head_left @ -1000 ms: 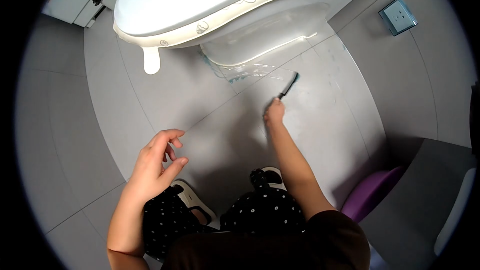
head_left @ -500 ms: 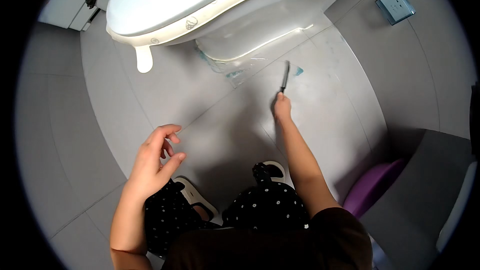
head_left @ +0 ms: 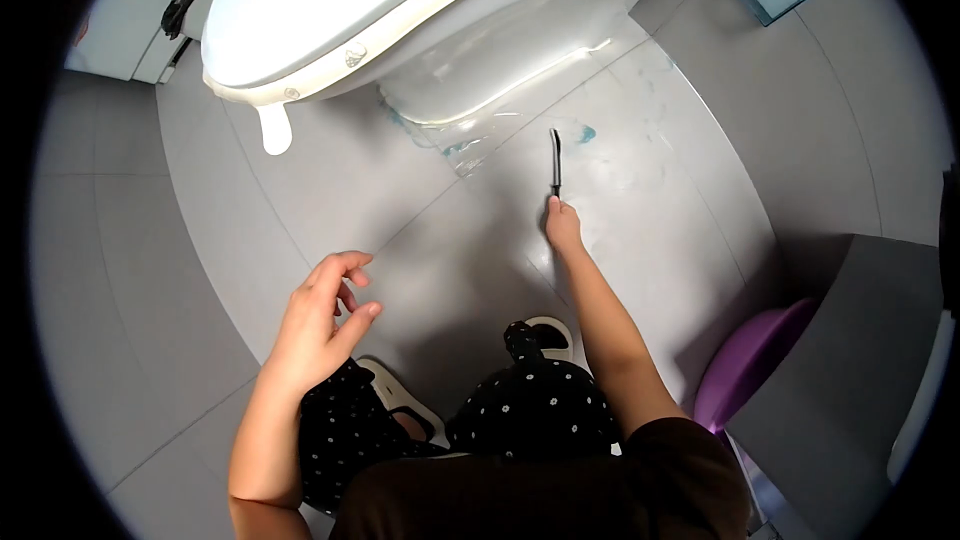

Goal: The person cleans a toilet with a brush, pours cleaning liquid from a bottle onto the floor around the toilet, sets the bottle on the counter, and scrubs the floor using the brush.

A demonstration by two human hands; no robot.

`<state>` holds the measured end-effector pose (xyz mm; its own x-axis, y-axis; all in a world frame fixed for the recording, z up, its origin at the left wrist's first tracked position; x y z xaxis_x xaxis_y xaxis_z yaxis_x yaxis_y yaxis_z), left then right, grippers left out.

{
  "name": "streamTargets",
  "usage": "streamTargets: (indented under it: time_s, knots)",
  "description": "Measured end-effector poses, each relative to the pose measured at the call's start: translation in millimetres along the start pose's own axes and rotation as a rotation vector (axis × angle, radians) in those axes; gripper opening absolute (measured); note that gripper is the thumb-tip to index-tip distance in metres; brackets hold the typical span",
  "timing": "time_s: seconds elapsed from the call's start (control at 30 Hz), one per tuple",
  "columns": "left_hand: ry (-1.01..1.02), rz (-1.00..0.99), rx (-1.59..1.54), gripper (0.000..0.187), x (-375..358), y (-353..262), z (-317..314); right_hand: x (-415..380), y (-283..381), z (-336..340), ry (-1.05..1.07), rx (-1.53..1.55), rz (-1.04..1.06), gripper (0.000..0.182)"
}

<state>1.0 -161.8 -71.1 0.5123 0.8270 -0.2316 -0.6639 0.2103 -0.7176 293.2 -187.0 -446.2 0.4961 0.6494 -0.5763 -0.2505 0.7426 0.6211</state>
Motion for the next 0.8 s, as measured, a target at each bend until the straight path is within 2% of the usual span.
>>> streamTargets:
  time_s: [0.03,0.1,0.17,0.2,0.27,0.33,0.4,0.47,0.5,0.57,0.6,0.63,0.67,0.7,0.77,0.8]
  knots:
    - [0.000,0.006,0.006,0.041,-0.2,0.1,-0.1,1.0,-4.1,-3.2,-0.009,0.003,-0.001,0.018]
    - [0.008,-0.004,0.003,0.041,-0.5,-0.3,-0.8,-10.9,-3.1,-21.0,-0.032,-0.441,0.427,0.028]
    - [0.030,-0.026,-0.005,0.041,0.8,-0.4,-3.9,-41.0,1.7,-43.9,0.203,-0.533,0.480,0.027]
    - [0.022,-0.018,-0.004,0.041,0.9,-0.5,-5.1,-45.7,9.9,-41.1,0.185,-0.531,0.465,0.027]
    - [0.038,-0.018,-0.003,0.041,-0.5,-1.8,-8.5,-53.9,12.1,-30.8,0.116,-0.347,0.283,0.031]
    - [-0.012,-0.008,0.000,0.040,-1.2,-1.5,-10.6,-0.2,5.7,-6.3,0.103,-0.515,0.405,0.041]
    - [-0.002,-0.018,0.001,0.040,-3.2,-0.8,-12.4,28.8,5.8,49.6,-0.166,-0.239,0.121,0.047]
    - [-0.007,0.041,0.010,0.040,-4.1,-1.4,-12.2,70.2,-31.7,86.2,-0.262,0.107,-0.144,0.051]
    - [-0.004,0.027,0.015,0.040,-4.4,0.8,-11.7,66.0,-34.3,90.3,-0.272,0.109,-0.150,0.051]
    - [-0.001,0.014,0.004,0.040,-3.8,3.9,-11.7,52.0,-48.2,95.7,-0.331,0.358,-0.392,0.053]
    - [0.000,0.011,-0.003,0.041,-2.6,5.2,-12.5,50.5,-55.2,79.3,-0.305,0.349,-0.349,0.052]
    - [0.012,0.000,-0.008,0.041,-1.6,5.7,-14.3,28.2,-36.8,71.8,-0.282,0.145,-0.207,0.052]
    - [0.011,0.001,-0.018,0.040,-0.1,6.0,-16.3,20.6,-27.9,52.7,-0.158,-0.046,-0.191,0.050]
    - [0.008,0.004,-0.025,0.040,2.4,6.0,-18.4,17.4,-26.8,26.9,-0.019,-0.333,0.215,0.047]
    - [0.028,-0.003,-0.017,0.040,5.4,4.4,-22.2,-16.4,1.8,13.4,0.051,-0.206,0.027,0.045]
    - [0.039,-0.009,-0.010,0.040,6.3,3.6,-22.6,-11.8,-5.3,13.4,0.050,-0.197,0.014,0.045]
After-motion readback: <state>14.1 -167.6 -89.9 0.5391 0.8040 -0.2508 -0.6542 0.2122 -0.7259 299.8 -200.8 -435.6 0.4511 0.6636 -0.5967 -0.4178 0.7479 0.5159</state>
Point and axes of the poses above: each hand's wrist, its own x-axis towards the middle knuckle, its own z-axis out of the back of the hand, y = z × x, the point moved 2 cm from there along x, towards the middle knuckle, and after that the axes turned 7 degrees about -z, right-handed, at the moved point
